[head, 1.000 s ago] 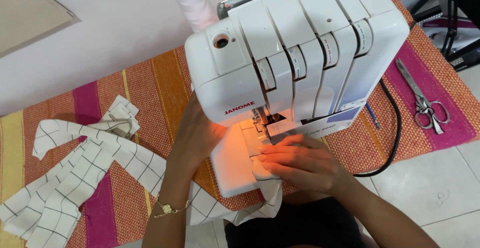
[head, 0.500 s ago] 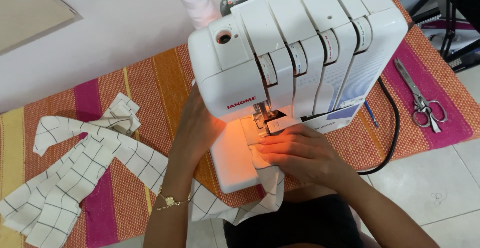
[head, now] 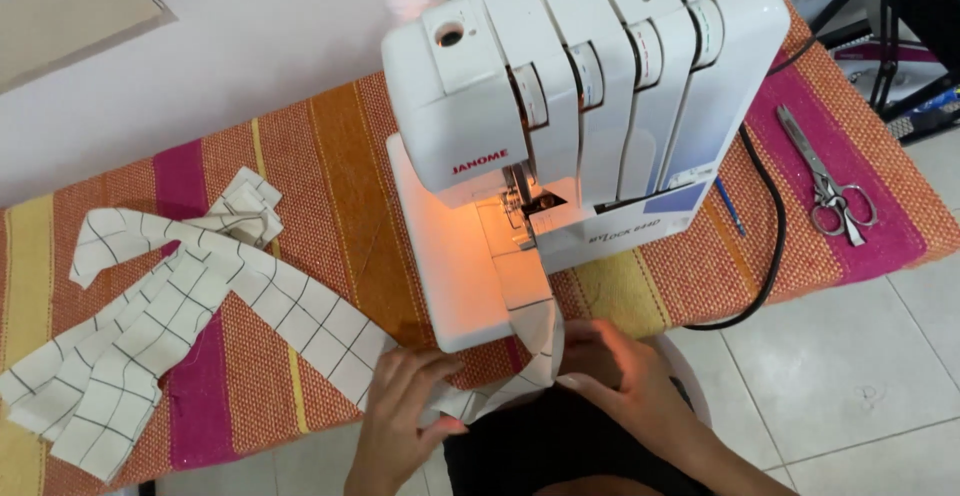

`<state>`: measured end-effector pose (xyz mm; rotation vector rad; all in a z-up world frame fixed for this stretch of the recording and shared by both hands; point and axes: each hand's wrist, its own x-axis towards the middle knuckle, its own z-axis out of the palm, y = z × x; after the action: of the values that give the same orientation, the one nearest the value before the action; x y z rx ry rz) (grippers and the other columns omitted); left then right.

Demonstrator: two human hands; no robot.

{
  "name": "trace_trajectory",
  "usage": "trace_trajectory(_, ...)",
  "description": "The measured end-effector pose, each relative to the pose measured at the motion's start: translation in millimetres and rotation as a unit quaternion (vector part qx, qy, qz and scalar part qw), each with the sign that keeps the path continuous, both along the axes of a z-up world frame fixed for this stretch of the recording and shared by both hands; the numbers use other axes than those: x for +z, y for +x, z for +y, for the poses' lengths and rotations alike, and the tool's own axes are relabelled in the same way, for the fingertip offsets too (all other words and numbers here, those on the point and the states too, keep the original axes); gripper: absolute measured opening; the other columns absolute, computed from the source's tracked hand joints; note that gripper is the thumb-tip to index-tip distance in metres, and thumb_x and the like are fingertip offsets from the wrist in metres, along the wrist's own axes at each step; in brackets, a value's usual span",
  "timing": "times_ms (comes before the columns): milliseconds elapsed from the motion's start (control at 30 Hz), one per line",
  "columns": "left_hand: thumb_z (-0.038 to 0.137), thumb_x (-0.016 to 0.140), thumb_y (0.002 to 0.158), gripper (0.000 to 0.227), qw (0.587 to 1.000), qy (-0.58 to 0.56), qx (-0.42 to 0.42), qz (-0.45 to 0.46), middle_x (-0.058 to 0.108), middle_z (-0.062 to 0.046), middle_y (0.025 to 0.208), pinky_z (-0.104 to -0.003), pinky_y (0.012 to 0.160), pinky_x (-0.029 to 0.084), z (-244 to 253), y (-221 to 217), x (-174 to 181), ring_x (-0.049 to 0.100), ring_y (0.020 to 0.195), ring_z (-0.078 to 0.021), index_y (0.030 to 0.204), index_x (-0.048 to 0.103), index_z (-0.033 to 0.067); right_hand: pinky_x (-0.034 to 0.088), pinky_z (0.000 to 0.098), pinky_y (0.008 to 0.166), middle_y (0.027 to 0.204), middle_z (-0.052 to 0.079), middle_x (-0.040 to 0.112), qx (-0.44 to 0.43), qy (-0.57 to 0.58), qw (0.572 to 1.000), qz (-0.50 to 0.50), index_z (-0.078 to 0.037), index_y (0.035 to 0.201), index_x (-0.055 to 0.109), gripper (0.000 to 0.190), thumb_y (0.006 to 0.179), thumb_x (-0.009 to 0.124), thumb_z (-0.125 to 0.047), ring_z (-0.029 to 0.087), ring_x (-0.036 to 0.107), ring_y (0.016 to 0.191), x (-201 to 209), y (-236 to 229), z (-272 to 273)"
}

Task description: The person is sewing long strips of checkered fabric using an overlock sewing machine, guiding the material with both hands to ensure proper alignment.

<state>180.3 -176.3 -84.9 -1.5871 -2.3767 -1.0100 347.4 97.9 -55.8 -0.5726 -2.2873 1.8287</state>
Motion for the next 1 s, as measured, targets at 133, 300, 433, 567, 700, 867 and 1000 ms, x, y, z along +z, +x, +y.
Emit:
trace_trajectory(133, 0.058, 0.062, 0.106, 0.064, 0.984, -0.031, -0.172, -0.013, 0.073, -0.024, 0.109, -0.074, 0.118, 0.034, 23, 45, 18, 0.063, 0.120, -0.0496, 0.108, 0.077, -0.0038, 0.061, 0.0374, 0.107, 0.128, 0.011, 0.085, 0.118, -0.285, 0.950, 0.048, -0.001, 0.132, 0.076, 0.050, 0.088, 0.088, -0.021, 0.021, 0.079, 0.118, -32, -2, -14)
trace_trajectory(300, 0.007, 0.060, 0.109, 0.015, 0.948, -0.059, -0.299, -0.089, 0.069, -0.020, 0.114, -0.048, 0.095, 0.054, 22, 85, 46, 0.067, 0.104, -0.0363, 0.119, 0.066, -0.0027, 0.063, 0.0549, 0.100, 0.112, 0.028, 0.078, 0.350, -0.522, 0.771, 0.106, 0.002, 0.132, 0.060, 0.057, 0.098, 0.090, -0.033, 0.041, 0.077, 0.112, -29, 19, -18)
trace_trajectory(433, 0.023, 0.064, 0.103, 0.046, 0.967, -0.160, -0.183, -0.074, 0.074, -0.017, 0.134, -0.055, 0.115, 0.042, -4, 79, 33, 0.061, 0.130, -0.0442, 0.145, 0.066, 0.0029, 0.064, 0.0578, 0.075, 0.085, 0.033, 0.081, 0.050, -0.475, 0.877, -0.046, 0.002, 0.136, 0.066, 0.071, 0.093, 0.063, -0.055, 0.046, 0.083, 0.072, 19, 96, -9)
trace_trajectory(567, -0.005, 0.065, 0.072, 0.050, 0.981, -0.162, -0.105, -0.016, 0.076, -0.013, 0.102, -0.058, 0.120, 0.040, -61, 50, 26, 0.071, 0.108, -0.0378, 0.119, 0.078, 0.0048, 0.023, 0.0206, 0.039, 0.061, -0.012, 0.033, -0.209, 0.074, 0.927, 0.303, -0.055, 0.119, 0.065, 0.031, 0.089, 0.065, -0.061, 0.012, 0.025, 0.032, -119, 113, 21)
trace_trajectory(700, 0.022, 0.068, 0.074, 0.062, 0.928, 0.085, 0.023, -0.362, 0.077, -0.027, 0.128, -0.054, 0.114, 0.050, -70, 81, 53, 0.071, 0.121, -0.0440, 0.132, 0.067, 0.0017, 0.061, 0.0624, 0.096, 0.118, 0.048, 0.089, 0.048, -0.492, 0.848, -0.192, 0.010, 0.142, 0.070, 0.080, 0.074, 0.084, -0.029, 0.057, 0.085, 0.105, 9, 70, 4)
trace_trajectory(867, 0.035, 0.065, 0.116, 0.052, 0.149, 0.053, 0.062, -0.985, 0.077, -0.030, 0.127, -0.033, 0.114, 0.051, 4, 128, -45, 0.078, 0.111, -0.0322, 0.116, 0.074, -0.0164, 0.062, 0.0419, 0.073, 0.094, 0.022, 0.081, 0.190, -0.465, 0.859, -0.101, 0.004, 0.127, 0.074, 0.048, 0.090, 0.084, -0.026, 0.029, 0.078, 0.082, -66, 58, 6)
trace_trajectory(1000, 0.046, 0.060, 0.104, 0.060, 0.572, 0.101, -0.182, -0.793, 0.062, -0.017, 0.152, -0.047, 0.126, 0.042, 21, 114, 6, 0.060, 0.140, -0.0324, 0.153, 0.054, 0.0108, 0.061, 0.0498, 0.070, 0.103, 0.025, 0.078, 0.099, -0.457, 0.879, -0.094, 0.000, 0.148, 0.059, 0.061, 0.092, 0.076, -0.015, 0.035, 0.073, 0.083, -37, 35, 0)
